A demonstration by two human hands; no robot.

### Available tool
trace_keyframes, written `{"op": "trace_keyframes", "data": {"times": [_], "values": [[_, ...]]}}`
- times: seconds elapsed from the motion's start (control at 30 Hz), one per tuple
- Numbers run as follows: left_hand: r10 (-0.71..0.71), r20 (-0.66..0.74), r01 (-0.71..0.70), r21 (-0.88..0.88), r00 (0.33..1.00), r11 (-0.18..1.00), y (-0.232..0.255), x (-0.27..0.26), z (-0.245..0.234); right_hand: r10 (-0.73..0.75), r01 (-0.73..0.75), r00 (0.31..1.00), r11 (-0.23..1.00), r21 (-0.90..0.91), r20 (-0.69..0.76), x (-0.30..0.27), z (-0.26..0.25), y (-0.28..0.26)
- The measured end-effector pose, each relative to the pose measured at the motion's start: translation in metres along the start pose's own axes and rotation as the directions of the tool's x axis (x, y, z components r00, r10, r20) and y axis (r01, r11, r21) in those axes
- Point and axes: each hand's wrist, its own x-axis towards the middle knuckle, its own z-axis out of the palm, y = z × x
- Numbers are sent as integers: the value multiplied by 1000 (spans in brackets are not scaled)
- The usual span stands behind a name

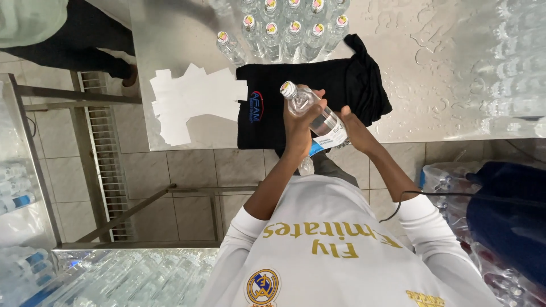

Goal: The person repeatedly picks up clear plastic water bottles and applies rectangular paper labels to them. They peel the backing off the labels and wrap them around the bottles, smoothing them down before placing the labeled bottles onto a nearby surface.

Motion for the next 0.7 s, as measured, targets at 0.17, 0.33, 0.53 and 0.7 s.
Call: {"op": "trace_keyframes", "data": {"times": [0.17,0.33,0.53,0.7], "values": [[-73,148,70,28,986,997,4,12,-3,484,-481,860,875,-59,165,-17,-31,-25],[-45,303,21,81,952,996,-17,36,-2,-46,39,998,990,-133,-47,-18,-57,-32],[68,493,-407,623,868,668,-19,33,48,-189,253,919,956,150,-346,1,-38,-12],[589,585,-823,485,557,296,-24,-2,51,-120,429,764,828,360,-634,27,-42,9]]}}
